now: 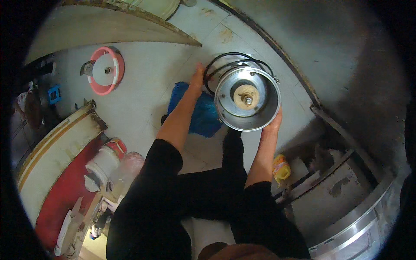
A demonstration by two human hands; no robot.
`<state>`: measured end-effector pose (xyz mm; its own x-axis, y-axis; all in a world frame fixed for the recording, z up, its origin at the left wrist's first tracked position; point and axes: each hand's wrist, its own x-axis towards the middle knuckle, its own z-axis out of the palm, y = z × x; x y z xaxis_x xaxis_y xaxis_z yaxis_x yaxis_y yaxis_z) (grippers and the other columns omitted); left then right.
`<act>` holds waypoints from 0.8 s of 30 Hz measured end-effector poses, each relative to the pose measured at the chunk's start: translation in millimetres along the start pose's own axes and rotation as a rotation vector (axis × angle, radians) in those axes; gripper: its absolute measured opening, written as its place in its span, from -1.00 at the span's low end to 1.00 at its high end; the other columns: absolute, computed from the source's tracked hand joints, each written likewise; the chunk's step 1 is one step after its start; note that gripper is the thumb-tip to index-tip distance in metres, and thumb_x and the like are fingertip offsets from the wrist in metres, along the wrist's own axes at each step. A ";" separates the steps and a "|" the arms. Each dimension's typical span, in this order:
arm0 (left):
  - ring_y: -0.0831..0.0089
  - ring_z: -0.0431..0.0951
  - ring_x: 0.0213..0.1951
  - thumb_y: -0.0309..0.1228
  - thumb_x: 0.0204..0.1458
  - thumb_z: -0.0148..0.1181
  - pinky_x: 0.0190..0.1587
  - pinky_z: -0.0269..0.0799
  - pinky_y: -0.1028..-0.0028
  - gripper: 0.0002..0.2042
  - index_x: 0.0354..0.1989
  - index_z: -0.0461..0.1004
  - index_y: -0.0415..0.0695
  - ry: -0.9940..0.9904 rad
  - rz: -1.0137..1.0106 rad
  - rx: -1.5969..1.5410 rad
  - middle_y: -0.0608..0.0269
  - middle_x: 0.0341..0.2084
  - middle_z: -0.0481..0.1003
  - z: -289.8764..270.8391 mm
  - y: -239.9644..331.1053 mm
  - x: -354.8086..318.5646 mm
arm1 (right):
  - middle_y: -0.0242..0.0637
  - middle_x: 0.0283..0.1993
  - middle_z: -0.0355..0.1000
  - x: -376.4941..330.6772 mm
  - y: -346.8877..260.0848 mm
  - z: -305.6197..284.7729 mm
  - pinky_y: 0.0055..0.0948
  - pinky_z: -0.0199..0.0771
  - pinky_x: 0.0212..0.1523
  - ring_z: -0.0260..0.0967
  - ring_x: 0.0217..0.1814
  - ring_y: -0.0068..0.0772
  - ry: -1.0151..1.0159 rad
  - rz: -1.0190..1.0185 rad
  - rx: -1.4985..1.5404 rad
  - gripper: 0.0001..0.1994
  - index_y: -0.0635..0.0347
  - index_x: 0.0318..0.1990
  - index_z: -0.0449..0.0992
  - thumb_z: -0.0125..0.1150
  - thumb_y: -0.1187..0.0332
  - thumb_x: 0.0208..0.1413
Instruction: The person assembles a small kitchen appliance on the floor. They place a blue plastic bag on the floor, set the appliance base on it, and then insert and secure several internal components by hand and with a wrench. The person moves a bucket and a pink basin out of the way during the process.
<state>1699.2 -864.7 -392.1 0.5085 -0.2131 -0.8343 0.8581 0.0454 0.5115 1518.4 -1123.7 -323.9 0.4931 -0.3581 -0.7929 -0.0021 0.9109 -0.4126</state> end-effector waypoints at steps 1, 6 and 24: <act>0.36 0.49 -0.31 0.07 0.13 -0.04 -0.09 0.35 0.34 -0.48 -0.06 0.51 -0.16 -0.032 -0.038 0.110 0.21 -0.33 0.55 -1.6 1.9 -1.9 | -0.22 0.04 0.47 -3.5 12.1 -0.9 -0.27 0.39 0.13 0.41 0.04 -0.27 0.054 -0.008 0.056 -0.59 0.26 0.07 0.44 -0.11 0.12 0.32; 0.36 0.50 -0.27 0.03 0.16 -0.06 -0.16 0.40 0.33 -0.51 -0.09 0.52 -0.17 -0.070 0.039 0.638 0.23 -0.33 0.56 13.9 15.1 -28.2 | -0.17 0.05 0.46 -19.5 45.2 -2.8 -0.26 0.44 0.10 0.42 0.04 -0.24 0.321 -0.168 0.059 -0.61 0.27 0.10 0.42 -0.08 0.20 0.28; 0.41 0.45 -0.23 -0.18 0.25 -0.08 -0.16 0.41 0.37 -0.68 -0.07 0.44 -0.16 0.079 -0.041 -0.002 0.21 -0.21 0.49 54.0 -1.7 -34.1 | -0.32 -0.18 0.51 -1.9 -3.3 22.6 -0.43 0.49 -0.26 0.44 -0.27 -0.41 0.116 -0.119 -0.336 -0.70 0.25 -0.02 0.50 0.06 0.24 0.24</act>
<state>1676.5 -910.2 -353.3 0.4766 -0.1373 -0.8683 0.8786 0.0397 0.4759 1537.1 -1121.4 -310.9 0.4050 -0.4962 -0.7679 -0.2457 0.7499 -0.6142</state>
